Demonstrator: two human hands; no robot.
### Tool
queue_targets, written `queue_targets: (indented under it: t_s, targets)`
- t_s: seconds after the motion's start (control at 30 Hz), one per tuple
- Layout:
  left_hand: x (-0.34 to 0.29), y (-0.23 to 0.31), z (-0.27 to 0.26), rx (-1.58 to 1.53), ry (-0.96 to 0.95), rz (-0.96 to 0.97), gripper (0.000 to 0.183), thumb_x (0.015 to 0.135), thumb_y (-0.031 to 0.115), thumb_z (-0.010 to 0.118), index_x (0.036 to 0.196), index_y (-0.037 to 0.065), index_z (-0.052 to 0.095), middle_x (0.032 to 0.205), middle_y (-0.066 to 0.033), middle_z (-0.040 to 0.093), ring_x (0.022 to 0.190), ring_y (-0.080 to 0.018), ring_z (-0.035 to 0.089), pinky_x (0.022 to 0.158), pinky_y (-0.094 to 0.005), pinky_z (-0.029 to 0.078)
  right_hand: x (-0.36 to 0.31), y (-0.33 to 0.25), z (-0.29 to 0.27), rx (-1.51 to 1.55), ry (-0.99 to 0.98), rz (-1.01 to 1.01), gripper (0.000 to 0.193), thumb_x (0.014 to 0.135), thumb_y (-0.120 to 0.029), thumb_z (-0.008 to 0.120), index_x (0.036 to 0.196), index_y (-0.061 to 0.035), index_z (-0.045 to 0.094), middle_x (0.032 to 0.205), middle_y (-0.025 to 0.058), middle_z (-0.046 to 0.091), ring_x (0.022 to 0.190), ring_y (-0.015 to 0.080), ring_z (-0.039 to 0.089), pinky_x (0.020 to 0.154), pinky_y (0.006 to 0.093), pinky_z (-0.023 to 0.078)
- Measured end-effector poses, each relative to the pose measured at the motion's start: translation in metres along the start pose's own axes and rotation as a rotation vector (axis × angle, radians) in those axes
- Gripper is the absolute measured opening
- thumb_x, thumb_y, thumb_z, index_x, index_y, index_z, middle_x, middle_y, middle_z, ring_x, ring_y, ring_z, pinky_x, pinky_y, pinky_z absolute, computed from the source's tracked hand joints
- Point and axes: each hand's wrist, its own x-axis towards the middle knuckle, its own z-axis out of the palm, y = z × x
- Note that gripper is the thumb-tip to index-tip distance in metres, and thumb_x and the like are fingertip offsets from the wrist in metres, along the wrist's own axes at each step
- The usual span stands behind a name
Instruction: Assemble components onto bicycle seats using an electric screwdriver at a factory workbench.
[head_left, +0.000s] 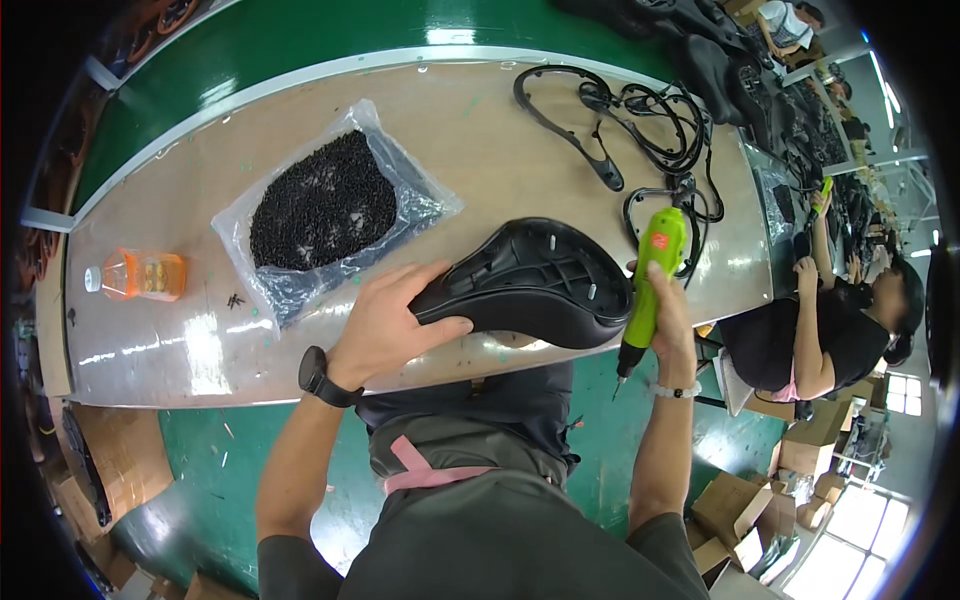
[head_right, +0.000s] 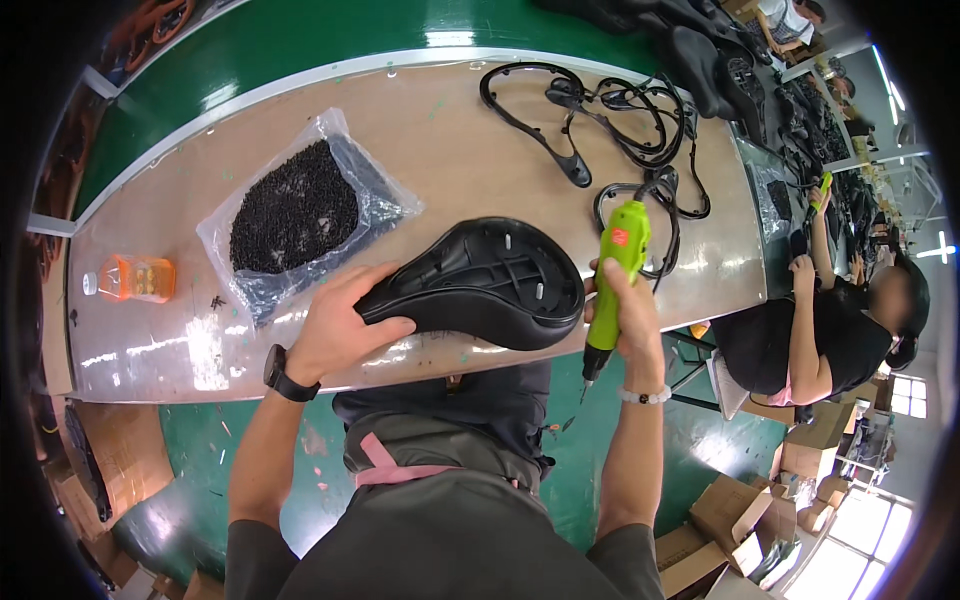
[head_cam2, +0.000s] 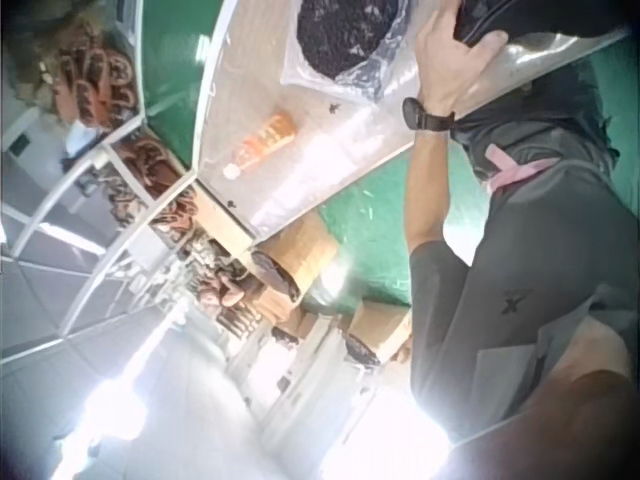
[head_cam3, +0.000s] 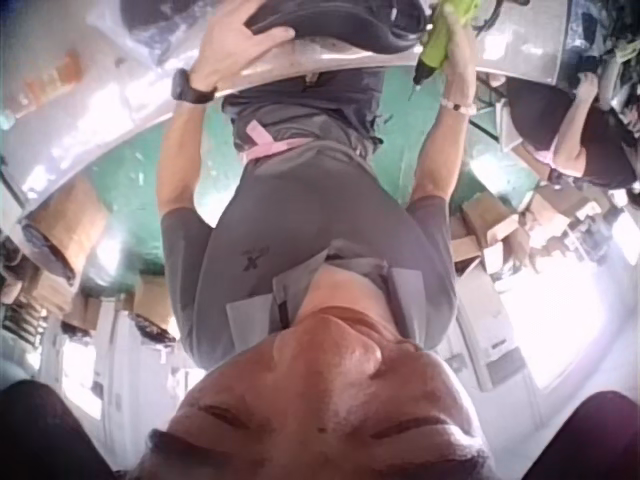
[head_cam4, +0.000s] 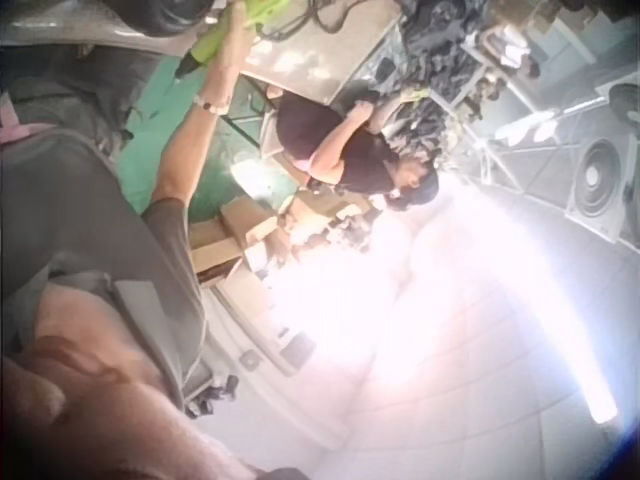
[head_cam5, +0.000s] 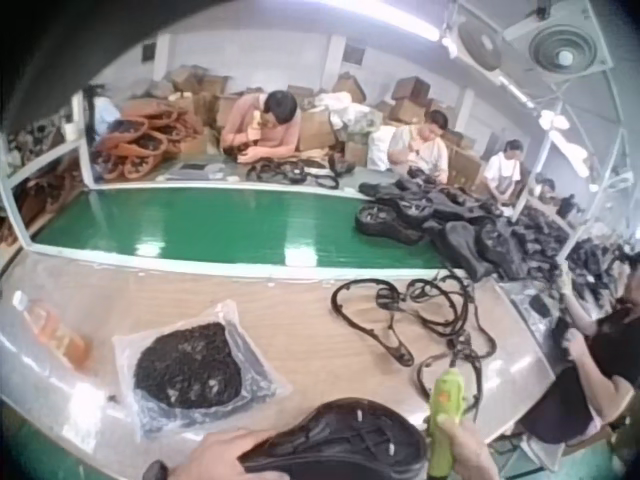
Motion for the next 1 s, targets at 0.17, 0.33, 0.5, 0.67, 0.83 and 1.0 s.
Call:
queue_targets:
  t_s: [0.17, 0.33, 0.5, 0.67, 0.83, 1.0]
  targets:
    - [0.0, 0.005, -0.002, -0.063, -0.086, -0.078, 0.063, 0.072, 0.031, 0.082, 0.12, -0.006, 0.063, 0.103, -0.0194, 0.069, 0.095, -0.0309, 0.067, 0.088, -0.036, 0.05, 0.0, 0.008, 0.016, 0.08, -0.074, -0.008, 0.043, 0.094, -0.037, 0.067, 0.109, 0.0028, 0.063, 0.095, 0.0064, 0.067, 0.081, 0.0123, 0.064, 0.073, 0.0273, 0.052]
    - [-0.001, 0.013, -0.002, -0.195, -0.124, -0.218, 0.061, 0.074, 0.029, 0.081, 0.121, -0.006, 0.063, 0.106, -0.0186, 0.07, 0.095, -0.0249, 0.068, 0.086, -0.0341, 0.051, -0.002, 0.009, 0.014, 0.099, -0.073, 0.025, 0.041, 0.094, -0.036, 0.068, 0.107, 0.0018, 0.063, 0.092, 0.0043, 0.067, 0.078, 0.0112, 0.062, 0.07, 0.0273, 0.051]
    - [-0.01, 0.005, 0.001, -0.205, -0.085, -0.159, 0.061, 0.075, 0.027, 0.081, 0.122, -0.005, 0.062, 0.106, -0.0166, 0.07, 0.095, -0.0227, 0.067, 0.087, -0.0338, 0.052, -0.005, 0.015, 0.017, 0.124, -0.105, 0.036, 0.041, 0.094, -0.036, 0.067, 0.109, 0.0024, 0.061, 0.091, 0.0034, 0.066, 0.077, 0.01, 0.061, 0.069, 0.0266, 0.05]
    - [-0.014, 0.005, 0.004, -0.203, -0.078, -0.16, 0.062, 0.074, 0.029, 0.083, 0.122, -0.004, 0.061, 0.109, -0.0181, 0.069, 0.097, -0.0267, 0.068, 0.087, -0.0354, 0.052, -0.012, 0.018, 0.02, 0.18, -0.095, 0.09, 0.046, 0.094, -0.035, 0.068, 0.116, 0.0036, 0.058, 0.096, 0.0044, 0.065, 0.082, 0.0108, 0.062, 0.072, 0.0273, 0.051]
    - [-0.024, 0.0, 0.012, 0.082, -0.057, 0.012, 0.067, 0.075, 0.034, 0.083, 0.126, -0.001, 0.058, 0.119, -0.0183, 0.065, 0.104, -0.0335, 0.064, 0.089, -0.04, 0.052, -0.018, 0.033, 0.023, 0.013, -0.069, 0.076, 0.046, 0.085, -0.025, 0.074, 0.118, 0.0035, 0.058, 0.098, 0.0032, 0.062, 0.086, 0.0121, 0.058, 0.078, 0.0293, 0.049]
    - [-0.036, -0.006, 0.021, 0.271, -0.096, 0.043, 0.069, 0.078, 0.037, 0.08, 0.13, 0.0, 0.055, 0.127, -0.0181, 0.059, 0.114, -0.036, 0.057, 0.094, -0.0424, 0.049, -0.03, 0.053, 0.03, -0.149, -0.011, 0.031, 0.04, 0.081, -0.017, 0.076, 0.112, 0.0028, 0.061, 0.094, 0.001, 0.06, 0.083, 0.0096, 0.055, 0.076, 0.0272, 0.047]
